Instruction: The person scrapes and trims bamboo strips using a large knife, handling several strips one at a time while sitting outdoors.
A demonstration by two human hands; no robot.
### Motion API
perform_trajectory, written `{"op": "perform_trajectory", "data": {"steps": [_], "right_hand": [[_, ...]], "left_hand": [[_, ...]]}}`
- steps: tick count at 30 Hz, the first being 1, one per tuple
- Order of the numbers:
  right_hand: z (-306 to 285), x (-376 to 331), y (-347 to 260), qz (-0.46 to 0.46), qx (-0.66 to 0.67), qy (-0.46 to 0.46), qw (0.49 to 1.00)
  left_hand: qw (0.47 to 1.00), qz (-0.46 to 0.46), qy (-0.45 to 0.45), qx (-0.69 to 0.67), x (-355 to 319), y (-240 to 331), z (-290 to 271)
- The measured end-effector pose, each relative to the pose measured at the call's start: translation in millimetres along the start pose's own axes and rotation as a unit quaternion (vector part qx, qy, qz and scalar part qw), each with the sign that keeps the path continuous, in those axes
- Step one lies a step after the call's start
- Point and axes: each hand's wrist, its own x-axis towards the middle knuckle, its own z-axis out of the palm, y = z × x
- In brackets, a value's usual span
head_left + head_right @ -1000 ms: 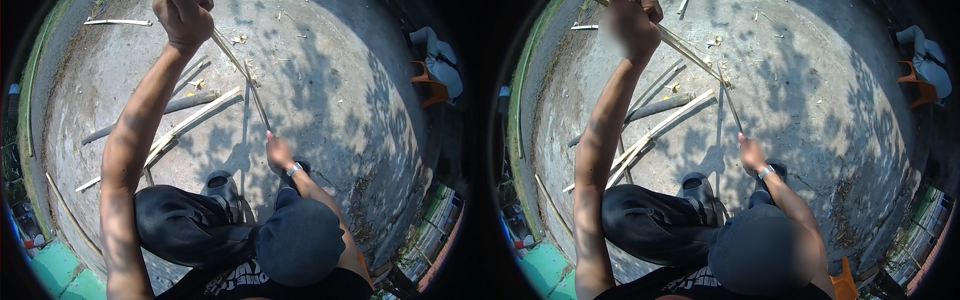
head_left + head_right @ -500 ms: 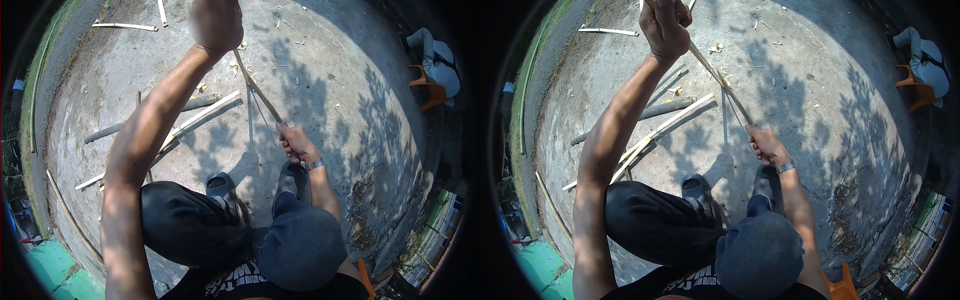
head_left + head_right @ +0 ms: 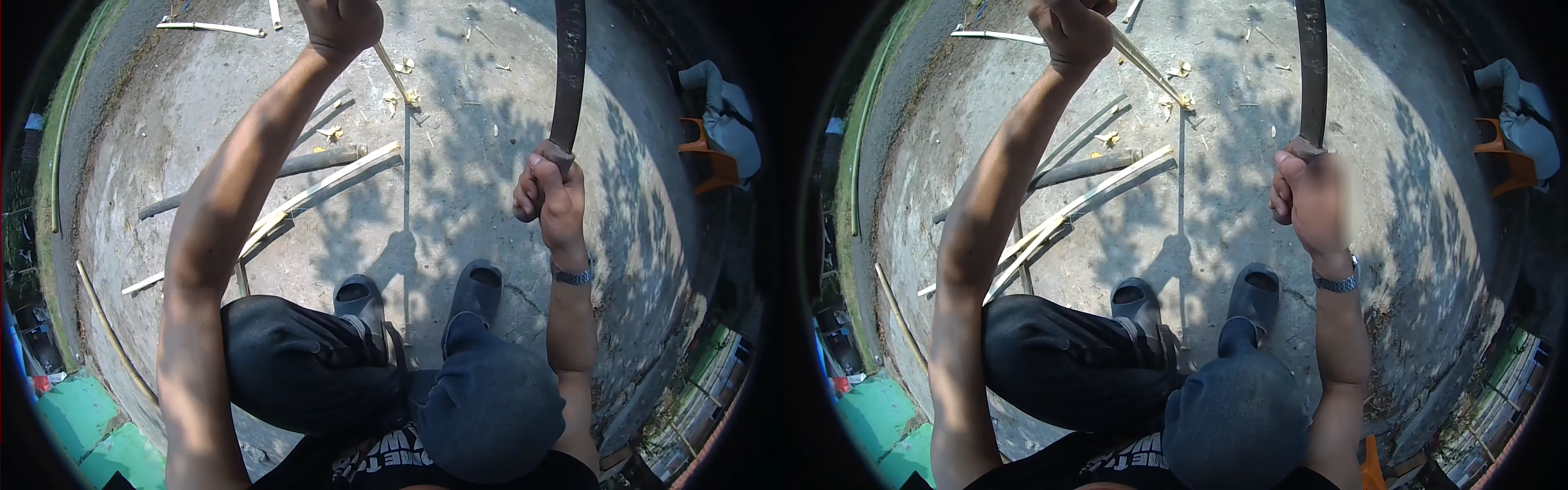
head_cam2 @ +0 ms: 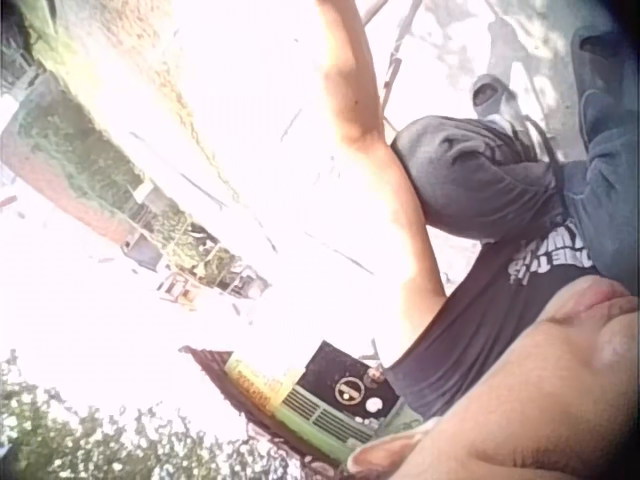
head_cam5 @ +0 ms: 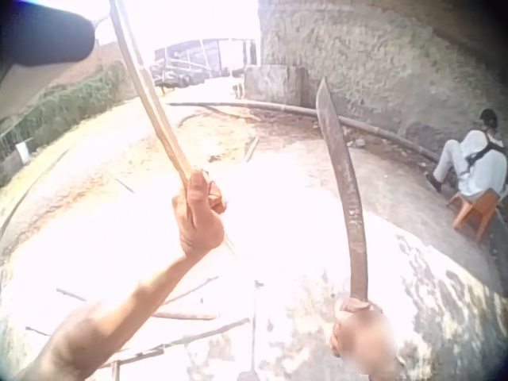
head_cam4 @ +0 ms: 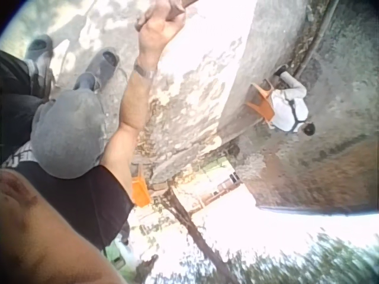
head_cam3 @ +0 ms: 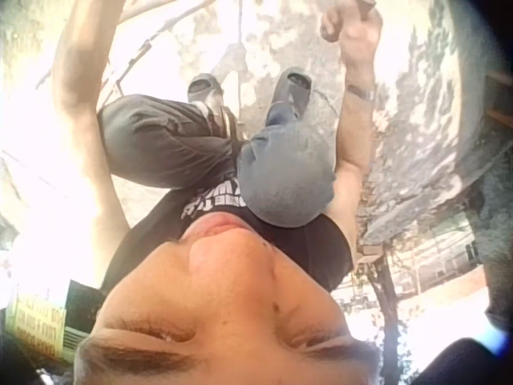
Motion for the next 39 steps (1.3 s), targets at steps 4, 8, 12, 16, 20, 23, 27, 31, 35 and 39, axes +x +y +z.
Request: {"op": "perform_trajectory", "data": {"steps": [4, 8, 12, 16, 20, 23, 27, 31, 35, 39], "right_hand": [[27, 7, 78, 0.039, -0.089, 0.049, 0.994], [25, 14, 210, 0.039, -0.236, 0.063, 0.969], [34, 25, 218, 0.125, -0.219, 0.059, 0.966], [59, 68, 61, -0.071, -0.084, 0.075, 0.991], [70, 88, -80, -0.366, 0.135, 0.014, 0.921], [83, 75, -32, -0.371, 0.127, 0.023, 0.92], [-2, 56, 257, 0.296, -0.22, -0.008, 0.93], [46, 49, 244, 0.338, -0.157, -0.02, 0.928], [19, 53, 220, 0.432, 0.042, -0.078, 0.898], [-1, 68, 151, 0.433, 0.378, -0.134, 0.807]], "left_hand": [[0.994, 0.016, 0.034, 0.103, 21, -11, -19], [0.994, 0.027, 0.048, 0.1, 34, -27, -17], [0.992, 0.031, 0.051, 0.107, 35, -33, -14], [0.991, 0.053, 0.059, 0.108, 54, -38, -20], [0.987, 0.067, 0.053, 0.135, 73, -38, -34], [0.982, 0.091, 0.064, 0.153, 72, -41, -41], [0.991, 0.027, 0.062, 0.116, 51, -43, -1], [0.98, 0.059, 0.044, 0.185, 56, -19, -21], [0.994, -0.025, 0.045, 0.1, 42, -29, -17], [0.995, 0.0, 0.043, 0.09, 35, -27, -8]]}}
